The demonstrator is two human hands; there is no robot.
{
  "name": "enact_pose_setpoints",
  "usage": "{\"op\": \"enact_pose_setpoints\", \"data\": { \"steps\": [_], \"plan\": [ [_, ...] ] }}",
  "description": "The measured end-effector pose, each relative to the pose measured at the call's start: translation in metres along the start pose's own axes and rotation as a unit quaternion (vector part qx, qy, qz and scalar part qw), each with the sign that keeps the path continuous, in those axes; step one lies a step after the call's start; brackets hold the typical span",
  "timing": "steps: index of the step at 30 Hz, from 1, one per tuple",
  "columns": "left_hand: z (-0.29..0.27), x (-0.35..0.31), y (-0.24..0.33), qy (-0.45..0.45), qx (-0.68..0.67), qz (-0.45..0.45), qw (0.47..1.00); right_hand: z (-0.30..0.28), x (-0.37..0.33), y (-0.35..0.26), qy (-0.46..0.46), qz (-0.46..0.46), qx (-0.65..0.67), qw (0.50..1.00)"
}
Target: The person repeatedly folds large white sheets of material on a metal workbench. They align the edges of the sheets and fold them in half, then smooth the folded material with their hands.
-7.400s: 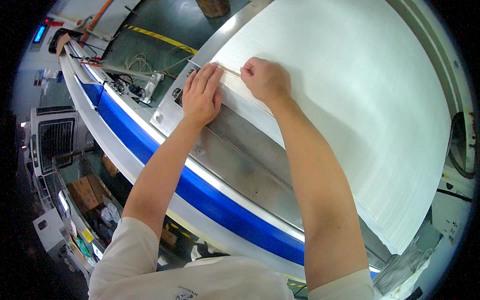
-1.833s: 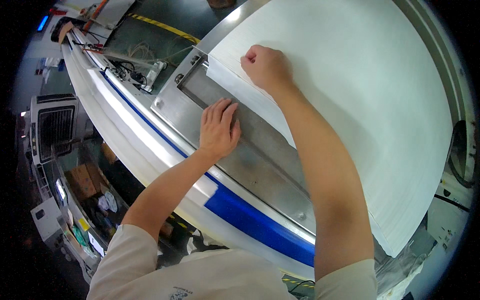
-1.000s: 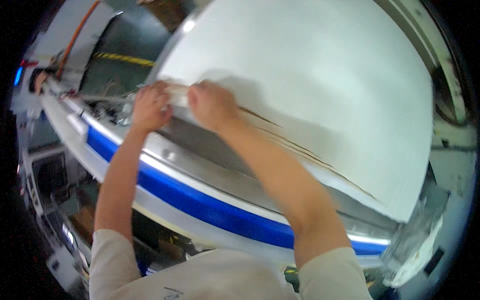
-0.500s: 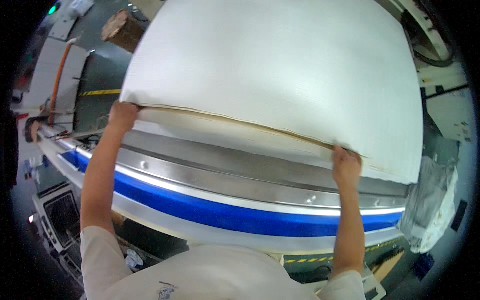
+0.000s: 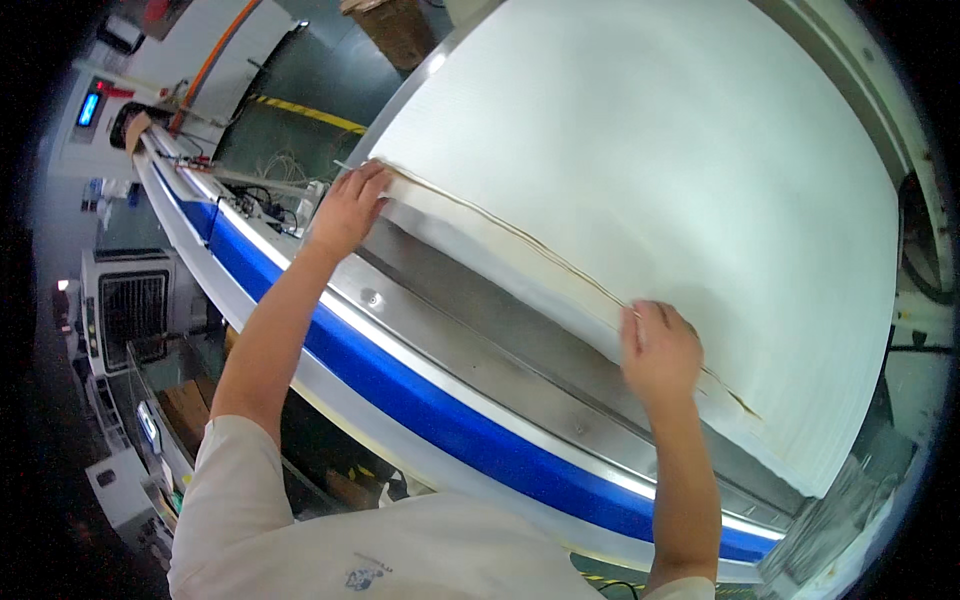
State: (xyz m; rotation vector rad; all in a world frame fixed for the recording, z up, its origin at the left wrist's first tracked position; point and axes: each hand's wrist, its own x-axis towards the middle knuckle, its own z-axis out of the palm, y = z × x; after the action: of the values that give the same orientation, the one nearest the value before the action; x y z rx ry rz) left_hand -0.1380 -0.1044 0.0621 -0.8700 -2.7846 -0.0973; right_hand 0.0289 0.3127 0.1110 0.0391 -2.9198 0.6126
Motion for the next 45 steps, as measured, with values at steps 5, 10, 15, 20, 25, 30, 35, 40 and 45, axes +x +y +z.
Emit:
{"op": "enact_pose_setpoints", "data": {
  "steps": [5, 10, 15, 20, 25, 30, 35, 40, 45],
  "plan": [
    [0.022, -0.013, 0.009, 0.119, -0.064, -0.025, 0.990, 0.051, 0.085, -0.083, -0.082, -0.081, 0.098, 0.989],
    [0.025, -0.006, 0.017, 0.144, -0.058, -0.039, 0.987, 0.093, 0.134, -0.128, -0.129, -0.082, 0.150, 0.977],
    [0.019, -0.013, 0.004, 0.118, -0.011, -0.019, 0.993, 0.112, 0.142, -0.150, -0.110, -0.094, 0.166, 0.975],
    [0.024, -0.015, 0.003, 0.159, 0.010, -0.005, 0.987, 0.126, 0.157, -0.154, -0.117, -0.094, 0.160, 0.976],
    [0.028, -0.013, 0.011, 0.189, -0.012, -0.033, 0.981, 0.139, 0.178, -0.150, -0.155, -0.089, 0.176, 0.968],
    [0.029, -0.013, 0.013, 0.186, -0.012, -0.041, 0.982, 0.142, 0.183, -0.151, -0.179, -0.040, 0.141, 0.973],
    [0.035, -0.014, 0.014, 0.188, -0.011, -0.055, 0.981, 0.143, 0.185, -0.151, -0.168, -0.030, 0.135, 0.976],
    [0.034, -0.016, 0.013, 0.189, -0.010, -0.051, 0.981, 0.145, 0.181, -0.152, -0.134, -0.037, 0.110, 0.984],
    [0.031, -0.017, 0.015, 0.194, -0.006, -0.053, 0.980, 0.142, 0.177, -0.149, -0.134, -0.080, 0.123, 0.980]
  ]
}}
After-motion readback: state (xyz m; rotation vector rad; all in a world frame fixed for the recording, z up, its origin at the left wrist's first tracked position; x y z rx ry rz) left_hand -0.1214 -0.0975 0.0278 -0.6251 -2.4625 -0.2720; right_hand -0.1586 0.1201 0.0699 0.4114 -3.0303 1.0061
